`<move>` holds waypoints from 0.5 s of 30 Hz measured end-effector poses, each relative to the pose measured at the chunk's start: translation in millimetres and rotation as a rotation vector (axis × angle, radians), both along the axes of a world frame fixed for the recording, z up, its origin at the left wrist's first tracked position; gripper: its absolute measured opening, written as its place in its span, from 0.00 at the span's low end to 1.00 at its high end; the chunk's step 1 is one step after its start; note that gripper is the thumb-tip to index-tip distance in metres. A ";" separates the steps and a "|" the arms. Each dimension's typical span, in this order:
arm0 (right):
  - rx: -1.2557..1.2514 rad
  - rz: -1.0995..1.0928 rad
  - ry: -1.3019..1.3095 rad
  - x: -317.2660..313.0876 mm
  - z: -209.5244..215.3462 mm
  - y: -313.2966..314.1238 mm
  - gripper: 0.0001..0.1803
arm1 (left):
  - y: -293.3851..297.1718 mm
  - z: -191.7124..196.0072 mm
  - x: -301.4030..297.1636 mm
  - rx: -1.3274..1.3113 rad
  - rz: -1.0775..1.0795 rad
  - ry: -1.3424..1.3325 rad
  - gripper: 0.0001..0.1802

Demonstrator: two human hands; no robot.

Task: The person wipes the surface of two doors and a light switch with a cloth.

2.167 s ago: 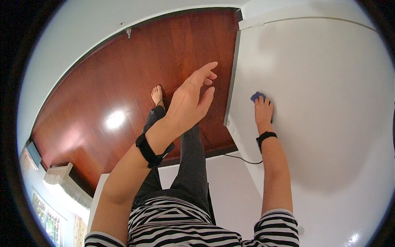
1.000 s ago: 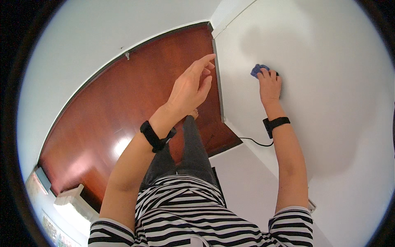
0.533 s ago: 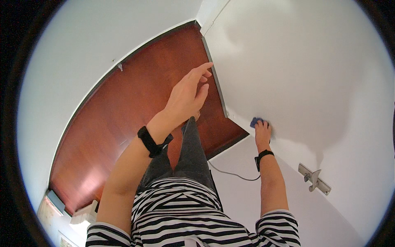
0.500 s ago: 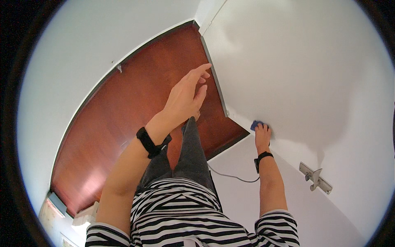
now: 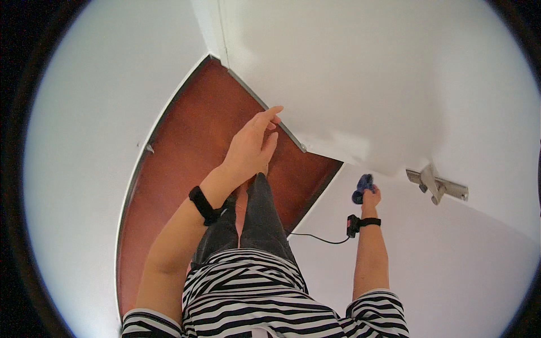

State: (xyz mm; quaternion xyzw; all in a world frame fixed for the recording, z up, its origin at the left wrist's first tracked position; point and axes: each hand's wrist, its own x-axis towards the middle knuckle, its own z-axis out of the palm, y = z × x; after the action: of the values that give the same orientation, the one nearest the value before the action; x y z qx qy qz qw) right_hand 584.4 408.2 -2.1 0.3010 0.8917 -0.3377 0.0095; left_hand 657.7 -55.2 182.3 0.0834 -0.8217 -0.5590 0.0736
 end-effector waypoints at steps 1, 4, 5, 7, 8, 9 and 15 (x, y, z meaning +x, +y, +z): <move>-0.178 -0.096 0.102 -4.8 5.5 9.1 0.27 | 4.6 7.9 -5.3 -0.019 -0.039 0.018 0.27; -0.674 -0.236 0.356 -29.4 45.0 -5.4 0.26 | 15.6 30.0 -15.9 -0.021 -0.111 0.014 0.27; -0.750 -0.302 0.367 -37.0 67.8 -24.5 0.23 | 18.6 37.8 -19.0 -0.038 -0.120 0.019 0.27; -0.702 -0.174 0.387 -45.8 70.5 -11.5 0.23 | 23.2 54.8 -28.8 -0.061 -0.190 0.076 0.27; -0.649 -0.006 0.369 -52.6 78.0 -13.6 0.22 | 24.8 63.5 -30.4 -0.082 -0.209 0.113 0.27; -0.636 0.005 0.276 -56.4 83.7 -17.1 0.19 | 27.0 72.5 -31.0 -0.083 -0.212 0.139 0.27; -0.387 0.197 0.144 -66.8 85.4 -27.7 0.18 | 49.9 103.8 -36.5 -0.171 -0.292 0.236 0.28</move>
State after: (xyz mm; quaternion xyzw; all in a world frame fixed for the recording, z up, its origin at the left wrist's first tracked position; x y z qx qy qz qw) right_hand 517.6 380.4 83.2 0.1802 0.8337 -0.5207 0.0363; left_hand 621.2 -5.3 286.0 -0.1094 -0.8552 -0.4978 0.0945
